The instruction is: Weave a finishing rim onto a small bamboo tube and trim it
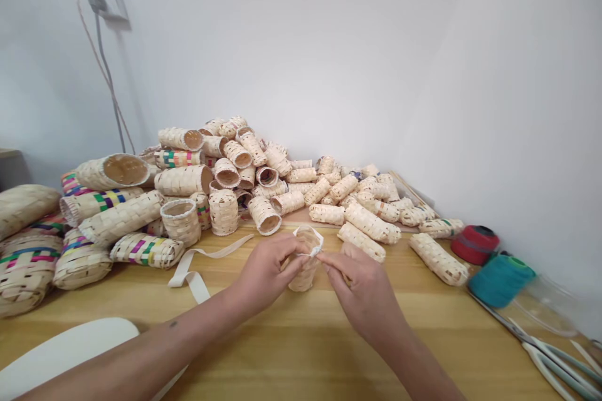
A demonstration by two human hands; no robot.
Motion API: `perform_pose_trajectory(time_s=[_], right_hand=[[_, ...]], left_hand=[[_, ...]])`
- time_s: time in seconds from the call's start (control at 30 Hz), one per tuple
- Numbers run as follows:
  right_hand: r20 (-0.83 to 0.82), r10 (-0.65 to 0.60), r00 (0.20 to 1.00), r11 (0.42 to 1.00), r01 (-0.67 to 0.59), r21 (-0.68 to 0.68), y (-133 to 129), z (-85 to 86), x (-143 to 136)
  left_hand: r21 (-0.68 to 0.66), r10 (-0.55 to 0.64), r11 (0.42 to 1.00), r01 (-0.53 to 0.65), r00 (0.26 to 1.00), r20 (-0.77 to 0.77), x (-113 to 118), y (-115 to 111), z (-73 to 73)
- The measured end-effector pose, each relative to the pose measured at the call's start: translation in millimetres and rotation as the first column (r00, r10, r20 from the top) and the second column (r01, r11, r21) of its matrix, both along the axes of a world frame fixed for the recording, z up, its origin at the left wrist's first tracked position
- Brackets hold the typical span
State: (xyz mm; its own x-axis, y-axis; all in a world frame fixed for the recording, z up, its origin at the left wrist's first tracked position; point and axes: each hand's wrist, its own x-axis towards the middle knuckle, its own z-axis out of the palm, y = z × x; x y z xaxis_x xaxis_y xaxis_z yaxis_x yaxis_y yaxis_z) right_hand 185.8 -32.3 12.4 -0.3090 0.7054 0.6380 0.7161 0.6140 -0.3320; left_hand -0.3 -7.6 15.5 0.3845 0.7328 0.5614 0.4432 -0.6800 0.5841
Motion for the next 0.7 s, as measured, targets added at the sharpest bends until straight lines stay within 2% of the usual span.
perform_pose_trajectory(time_s=[0.23,0.37,0.5,0.6,0.7], right_hand=[[-0.061,-0.062,0.996,0.998,0.061,-0.006,-5.6,-1.5,-9.2],[-0.076,-0.090,0.993,0.996,0.091,0.006,-7.2,0.0,-12.3],[-0.192,-0.080,0.978,0.984,0.047,-0.169,-2.8,2.8,-9.4],[-0.282,-0.074,0.956,0.938,-0.029,-0.346,1.2,5.1,-6.6],[-0.368,-0.125,0.922,0.885,-0.064,-0.461,1.6,6.9,-6.6]], left_hand=[[0.051,-0.003,0.999,0.003,1.000,-0.013,3.6,-3.7,-0.8],[0.159,-0.027,0.987,0.035,0.998,-0.052,5.7,-6.2,-3.6],[0.281,0.003,0.959,0.020,0.997,-0.079,4.7,-4.1,-6.2],[0.328,0.040,0.945,-0.008,0.995,-0.091,2.5,-0.2,-8.1],[0.344,0.056,0.939,-0.021,0.994,-0.094,1.7,1.6,-10.5]])
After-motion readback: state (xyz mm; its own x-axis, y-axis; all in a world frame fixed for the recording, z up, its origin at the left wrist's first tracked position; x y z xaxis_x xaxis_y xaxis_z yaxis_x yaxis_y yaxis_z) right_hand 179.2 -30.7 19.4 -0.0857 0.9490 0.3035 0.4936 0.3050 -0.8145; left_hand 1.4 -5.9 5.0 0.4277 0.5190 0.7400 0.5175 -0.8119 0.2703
